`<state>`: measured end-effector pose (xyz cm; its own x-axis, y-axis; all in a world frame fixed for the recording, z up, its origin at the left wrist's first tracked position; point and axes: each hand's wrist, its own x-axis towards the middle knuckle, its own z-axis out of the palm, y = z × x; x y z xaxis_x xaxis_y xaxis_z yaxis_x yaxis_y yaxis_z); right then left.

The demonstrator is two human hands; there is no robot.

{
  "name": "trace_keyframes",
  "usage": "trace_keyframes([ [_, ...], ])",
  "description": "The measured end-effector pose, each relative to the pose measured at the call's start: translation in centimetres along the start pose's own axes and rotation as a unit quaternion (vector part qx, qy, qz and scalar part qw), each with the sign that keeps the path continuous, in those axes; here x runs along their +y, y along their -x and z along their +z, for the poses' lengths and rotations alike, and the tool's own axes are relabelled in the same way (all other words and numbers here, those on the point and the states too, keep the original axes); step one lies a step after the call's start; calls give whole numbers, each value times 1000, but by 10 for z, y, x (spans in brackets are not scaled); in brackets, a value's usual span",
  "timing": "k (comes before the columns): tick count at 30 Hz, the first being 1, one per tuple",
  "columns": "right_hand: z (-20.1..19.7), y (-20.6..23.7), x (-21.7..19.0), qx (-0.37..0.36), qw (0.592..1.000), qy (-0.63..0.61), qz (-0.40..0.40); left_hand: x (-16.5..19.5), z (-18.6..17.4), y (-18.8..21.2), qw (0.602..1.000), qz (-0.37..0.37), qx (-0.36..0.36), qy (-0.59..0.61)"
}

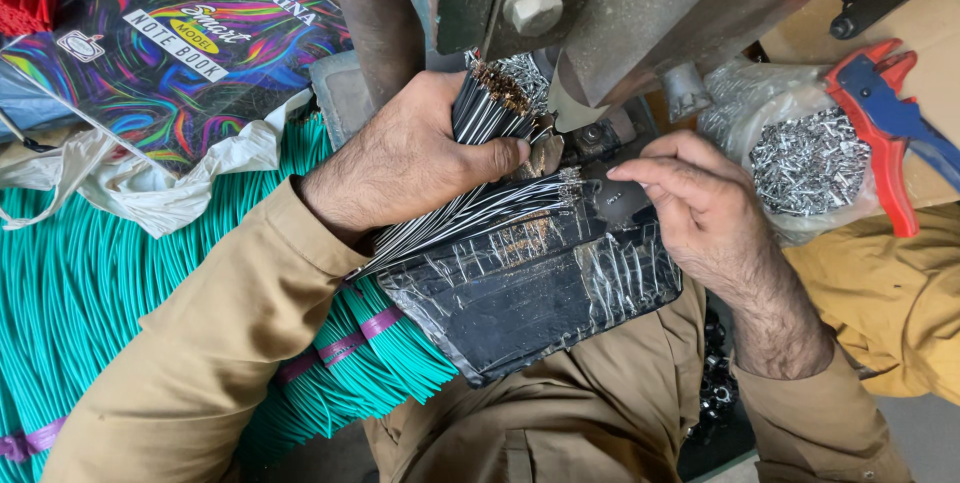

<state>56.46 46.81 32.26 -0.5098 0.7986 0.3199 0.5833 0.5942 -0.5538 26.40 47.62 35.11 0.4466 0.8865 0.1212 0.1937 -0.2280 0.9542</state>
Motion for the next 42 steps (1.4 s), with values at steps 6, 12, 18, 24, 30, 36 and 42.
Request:
trace_keyframes([
  [6,3,0,3,11,1000,-3,-7,-1,-1,0,1000,6,0,2],
  [12,6,0,4,18,1000,-25,7,-2,0,0,1000,9,2,3],
  [18,7,0,5,18,1000,-8,5,-3,0,0,1000,5,4,-5],
  [24,10,2,5,31,997,-35,55,-2,0,0,1000,-2,8,-16],
  [30,15,6,8,45,990,-81,104,-2,0,0,1000,11,9,-19],
  [36,21,7,18,56,993,-91,58,-3,0,1,999,25,13,-29],
  [42,30,12,26,97,988,-100,70,-3,1,0,1000,6,12,-19],
])
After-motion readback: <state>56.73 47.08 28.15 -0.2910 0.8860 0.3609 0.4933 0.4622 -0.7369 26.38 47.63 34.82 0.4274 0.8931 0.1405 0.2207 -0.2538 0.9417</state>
